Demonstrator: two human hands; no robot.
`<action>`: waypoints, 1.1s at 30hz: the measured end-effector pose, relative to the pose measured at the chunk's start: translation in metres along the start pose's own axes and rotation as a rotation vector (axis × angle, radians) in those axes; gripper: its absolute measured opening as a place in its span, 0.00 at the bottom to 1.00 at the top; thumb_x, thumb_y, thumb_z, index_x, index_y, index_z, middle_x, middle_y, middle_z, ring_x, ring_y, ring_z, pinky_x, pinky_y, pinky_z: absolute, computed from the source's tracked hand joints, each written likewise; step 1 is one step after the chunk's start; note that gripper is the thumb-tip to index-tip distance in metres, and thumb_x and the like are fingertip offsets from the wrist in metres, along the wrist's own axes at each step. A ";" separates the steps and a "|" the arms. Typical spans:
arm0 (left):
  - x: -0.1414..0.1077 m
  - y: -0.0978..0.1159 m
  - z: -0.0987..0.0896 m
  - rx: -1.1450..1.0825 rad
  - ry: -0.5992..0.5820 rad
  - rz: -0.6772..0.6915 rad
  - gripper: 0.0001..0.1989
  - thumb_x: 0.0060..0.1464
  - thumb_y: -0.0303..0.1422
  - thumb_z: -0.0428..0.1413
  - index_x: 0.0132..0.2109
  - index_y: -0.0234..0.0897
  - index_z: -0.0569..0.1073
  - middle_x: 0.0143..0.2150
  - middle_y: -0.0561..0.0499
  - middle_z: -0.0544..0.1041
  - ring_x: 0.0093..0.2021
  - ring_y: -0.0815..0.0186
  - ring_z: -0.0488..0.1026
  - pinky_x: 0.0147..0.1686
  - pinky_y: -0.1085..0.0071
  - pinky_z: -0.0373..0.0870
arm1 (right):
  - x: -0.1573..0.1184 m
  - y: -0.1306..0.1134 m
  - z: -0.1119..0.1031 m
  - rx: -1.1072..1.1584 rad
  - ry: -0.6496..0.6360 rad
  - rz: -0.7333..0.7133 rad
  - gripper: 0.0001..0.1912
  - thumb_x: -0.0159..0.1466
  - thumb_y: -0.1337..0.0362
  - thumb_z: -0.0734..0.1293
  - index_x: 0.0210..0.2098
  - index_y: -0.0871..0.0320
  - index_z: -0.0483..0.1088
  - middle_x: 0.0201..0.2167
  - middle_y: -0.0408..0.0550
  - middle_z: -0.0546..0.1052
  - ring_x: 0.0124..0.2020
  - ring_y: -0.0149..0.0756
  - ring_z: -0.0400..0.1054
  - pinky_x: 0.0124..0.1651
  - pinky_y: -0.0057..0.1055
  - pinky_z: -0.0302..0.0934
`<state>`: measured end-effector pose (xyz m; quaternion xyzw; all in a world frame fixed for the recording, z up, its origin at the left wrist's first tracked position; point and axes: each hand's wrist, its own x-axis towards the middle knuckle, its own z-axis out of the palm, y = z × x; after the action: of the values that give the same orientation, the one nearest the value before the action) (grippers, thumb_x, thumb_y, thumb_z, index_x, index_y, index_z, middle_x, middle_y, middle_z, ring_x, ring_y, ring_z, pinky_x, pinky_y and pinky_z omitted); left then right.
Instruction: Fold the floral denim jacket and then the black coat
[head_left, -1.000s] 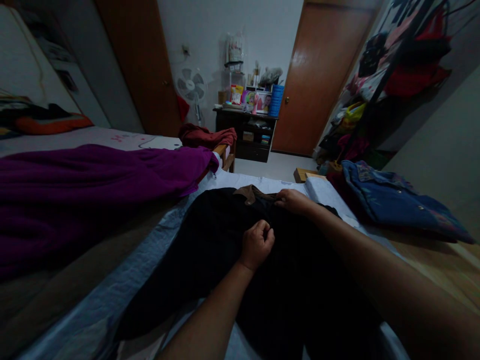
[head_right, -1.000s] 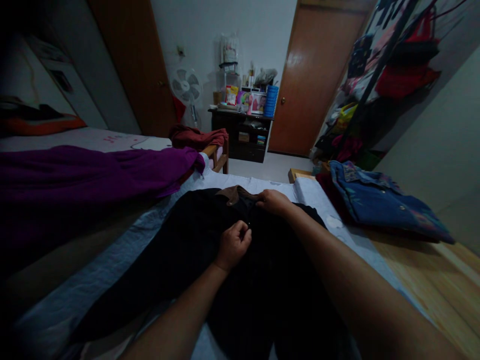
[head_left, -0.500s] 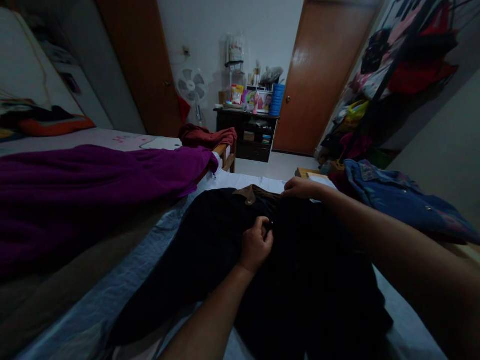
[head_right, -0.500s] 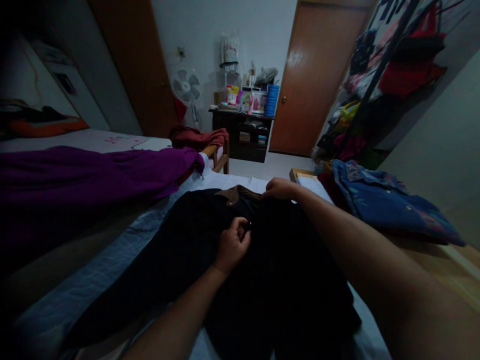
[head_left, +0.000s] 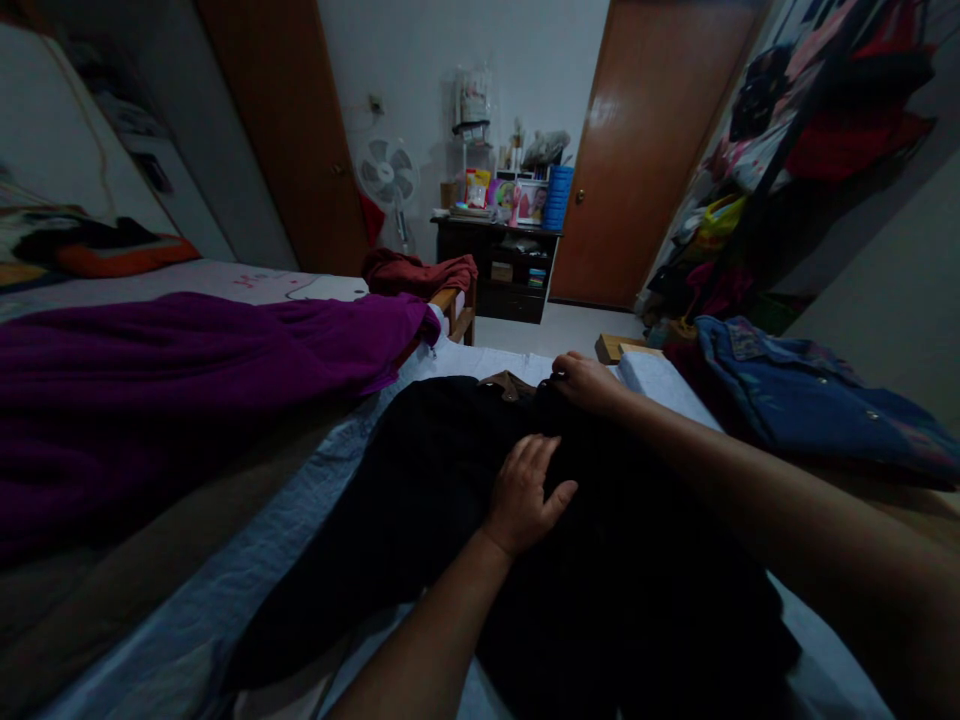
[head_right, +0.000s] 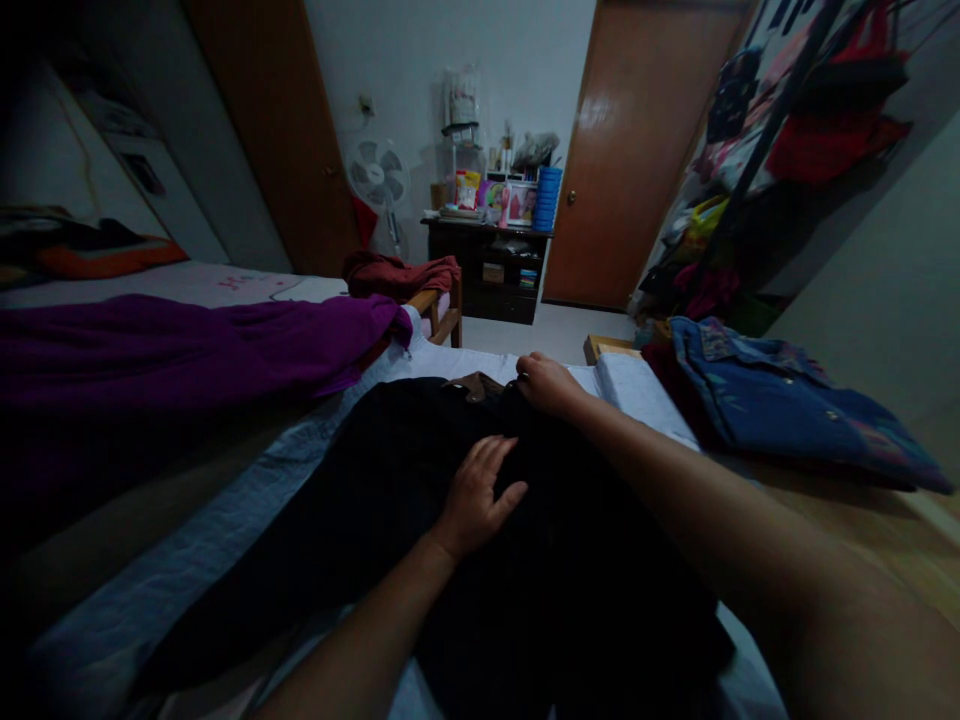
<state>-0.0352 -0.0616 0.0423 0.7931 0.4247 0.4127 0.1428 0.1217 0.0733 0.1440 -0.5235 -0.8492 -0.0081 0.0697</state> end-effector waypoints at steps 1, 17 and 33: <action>0.000 0.000 0.001 0.011 -0.015 0.005 0.27 0.61 0.43 0.50 0.63 0.37 0.60 0.62 0.42 0.66 0.65 0.55 0.57 0.63 0.54 0.56 | -0.002 0.003 0.000 0.015 -0.070 -0.032 0.15 0.63 0.65 0.62 0.48 0.59 0.71 0.46 0.54 0.75 0.45 0.39 0.69 0.47 0.29 0.58; -0.001 -0.006 0.010 0.086 -0.052 0.003 0.22 0.63 0.41 0.48 0.60 0.37 0.66 0.60 0.43 0.70 0.63 0.57 0.63 0.62 0.54 0.60 | -0.144 0.073 -0.011 0.069 -0.095 0.448 0.36 0.61 0.46 0.63 0.61 0.63 0.60 0.51 0.64 0.73 0.51 0.51 0.69 0.51 0.41 0.62; -0.001 -0.015 0.012 -0.150 0.001 -0.109 0.18 0.59 0.39 0.52 0.54 0.37 0.72 0.55 0.43 0.74 0.59 0.57 0.67 0.61 0.53 0.61 | -0.199 -0.046 -0.053 0.632 0.397 0.241 0.20 0.57 0.65 0.61 0.48 0.54 0.71 0.46 0.49 0.76 0.48 0.43 0.69 0.52 0.39 0.61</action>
<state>-0.0346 -0.0521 0.0259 0.7556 0.4354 0.4354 0.2237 0.1746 -0.1283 0.1741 -0.5606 -0.7121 0.1612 0.3908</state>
